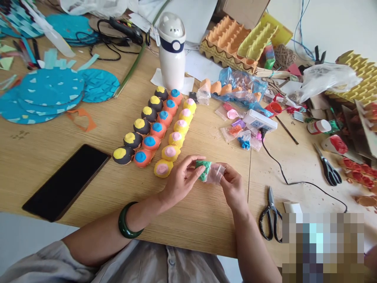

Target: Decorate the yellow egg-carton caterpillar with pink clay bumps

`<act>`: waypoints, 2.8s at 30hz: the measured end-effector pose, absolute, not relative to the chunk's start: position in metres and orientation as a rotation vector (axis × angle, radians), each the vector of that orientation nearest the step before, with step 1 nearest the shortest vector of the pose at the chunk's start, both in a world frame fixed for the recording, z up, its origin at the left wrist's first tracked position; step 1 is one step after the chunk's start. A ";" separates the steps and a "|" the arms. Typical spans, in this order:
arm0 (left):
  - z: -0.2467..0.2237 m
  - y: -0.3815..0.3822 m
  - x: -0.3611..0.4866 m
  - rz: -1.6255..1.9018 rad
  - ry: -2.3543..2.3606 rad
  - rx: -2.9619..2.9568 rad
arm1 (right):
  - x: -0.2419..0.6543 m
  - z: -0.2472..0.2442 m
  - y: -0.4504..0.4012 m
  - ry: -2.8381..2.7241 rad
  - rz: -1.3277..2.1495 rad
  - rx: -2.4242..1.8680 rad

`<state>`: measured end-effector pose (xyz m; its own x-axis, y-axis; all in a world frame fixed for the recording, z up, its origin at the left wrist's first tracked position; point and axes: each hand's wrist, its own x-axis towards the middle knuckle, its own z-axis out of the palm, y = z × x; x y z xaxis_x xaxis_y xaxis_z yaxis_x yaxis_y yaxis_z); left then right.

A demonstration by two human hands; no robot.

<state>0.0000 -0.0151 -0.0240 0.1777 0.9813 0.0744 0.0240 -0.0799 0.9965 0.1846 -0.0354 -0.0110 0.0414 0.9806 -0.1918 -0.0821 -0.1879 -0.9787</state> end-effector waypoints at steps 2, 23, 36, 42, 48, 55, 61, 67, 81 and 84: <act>-0.019 -0.016 -0.002 1.246 1.153 1.616 | 0.184 -0.012 -0.038 -1.036 1.183 -1.405; -0.031 -0.010 0.003 1.025 1.145 1.517 | 0.148 -0.012 -0.047 -0.813 1.139 -1.434; -0.021 -0.006 -0.005 0.799 1.024 1.458 | 0.163 -0.009 -0.036 -0.669 1.581 -1.326; -0.017 -0.009 -0.005 0.634 0.935 1.238 | 0.162 -0.009 -0.035 -0.818 1.527 -1.350; -0.017 -0.009 -0.001 0.694 0.954 0.825 | 0.167 -0.010 -0.031 -0.793 1.664 -1.279; -0.020 -0.004 0.006 0.798 1.018 0.760 | 0.167 -0.010 -0.037 -0.926 1.289 -1.395; -0.021 -0.005 0.006 0.895 1.008 0.782 | 0.167 -0.010 -0.040 -1.089 1.123 -1.518; -0.023 -0.008 0.002 0.882 1.032 0.967 | 0.162 -0.017 -0.039 -0.984 1.203 -1.455; -0.025 -0.006 -0.002 0.860 1.042 0.993 | 0.158 -0.004 -0.041 -0.659 1.288 -1.500; -0.025 -0.006 -0.002 0.873 1.027 0.956 | 0.159 -0.004 -0.038 -0.562 1.371 -1.448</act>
<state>-0.0017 -0.0065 -0.0250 0.2804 0.9154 -0.2888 -0.1379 0.3362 0.9316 0.1588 -0.0376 -0.0040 0.2426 0.8610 -0.4470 -0.3003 -0.3714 -0.8785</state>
